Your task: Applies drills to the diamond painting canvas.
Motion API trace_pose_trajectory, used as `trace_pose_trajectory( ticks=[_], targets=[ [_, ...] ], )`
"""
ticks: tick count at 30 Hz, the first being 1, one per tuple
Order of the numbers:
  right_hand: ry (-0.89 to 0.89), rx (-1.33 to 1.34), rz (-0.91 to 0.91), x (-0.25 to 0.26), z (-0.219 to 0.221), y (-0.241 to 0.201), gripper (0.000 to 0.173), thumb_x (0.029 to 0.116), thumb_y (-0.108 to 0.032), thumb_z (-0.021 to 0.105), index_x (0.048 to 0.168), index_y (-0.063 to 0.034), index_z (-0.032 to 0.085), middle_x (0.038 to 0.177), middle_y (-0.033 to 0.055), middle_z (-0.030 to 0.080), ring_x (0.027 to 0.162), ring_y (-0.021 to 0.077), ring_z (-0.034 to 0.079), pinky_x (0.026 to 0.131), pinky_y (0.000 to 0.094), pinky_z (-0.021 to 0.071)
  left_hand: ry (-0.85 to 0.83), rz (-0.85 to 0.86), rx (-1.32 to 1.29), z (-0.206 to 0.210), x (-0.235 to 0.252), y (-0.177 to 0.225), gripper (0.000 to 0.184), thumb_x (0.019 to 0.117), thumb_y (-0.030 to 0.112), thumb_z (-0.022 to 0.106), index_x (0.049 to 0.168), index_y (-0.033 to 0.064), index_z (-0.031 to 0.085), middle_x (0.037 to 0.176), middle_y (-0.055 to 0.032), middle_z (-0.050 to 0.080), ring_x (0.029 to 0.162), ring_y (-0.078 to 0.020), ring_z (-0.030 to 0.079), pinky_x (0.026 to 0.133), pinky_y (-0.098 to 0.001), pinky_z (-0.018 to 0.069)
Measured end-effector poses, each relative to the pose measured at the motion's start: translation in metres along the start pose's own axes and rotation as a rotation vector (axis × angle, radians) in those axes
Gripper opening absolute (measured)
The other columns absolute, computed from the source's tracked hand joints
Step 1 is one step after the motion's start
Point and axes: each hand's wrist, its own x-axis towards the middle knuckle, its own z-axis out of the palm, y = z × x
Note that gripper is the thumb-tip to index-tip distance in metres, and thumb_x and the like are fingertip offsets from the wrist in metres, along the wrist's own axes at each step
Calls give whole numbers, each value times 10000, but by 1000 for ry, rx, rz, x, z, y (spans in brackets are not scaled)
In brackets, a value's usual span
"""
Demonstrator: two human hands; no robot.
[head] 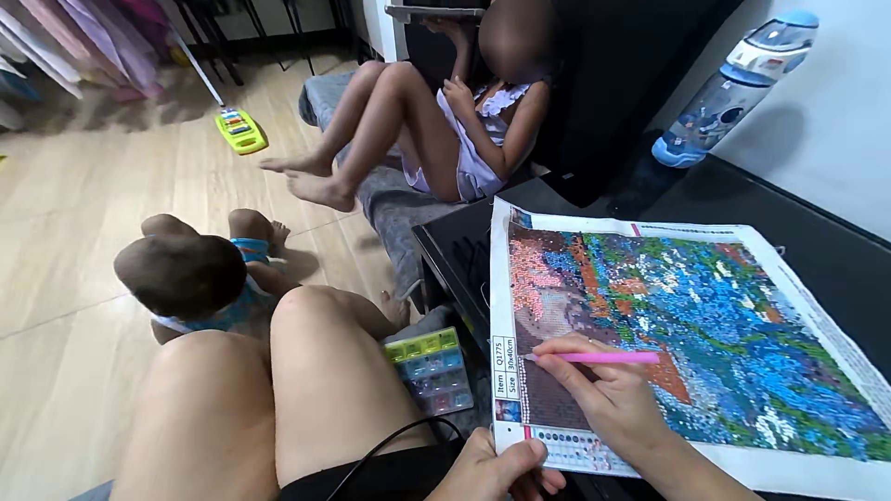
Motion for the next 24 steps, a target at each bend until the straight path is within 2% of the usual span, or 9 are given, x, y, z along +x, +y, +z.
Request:
trace_pose_trajectory(
  ticks=[14,19,24],
  targets=[
    [25,-54,-9,0,3,-2,250,1007,-252,610,932,-59,749,849,-32,705,759,-78,609,711,66,502,3,8,-13,0,0,-1,240,1050,72,438,983,76,668,829,42,759,709,-24,698,695,-201,569],
    [61,37,32,0,2,-1,255,1014,-259,608,934,-59,744,849,-42,716,691,-105,576,606,55,463,31,-11,-13,3,-1,2,232,1053,69,446,995,73,670,829,42,762,725,-27,705,704,-208,572],
    [46,45,17,1,2,0,271,1021,-239,593,931,-27,737,834,-20,711,717,-96,586,652,62,478,48,-18,-29,5,-3,3,243,1055,63,438,986,70,671,825,37,761,715,-29,703,701,-211,574]
  ],
)
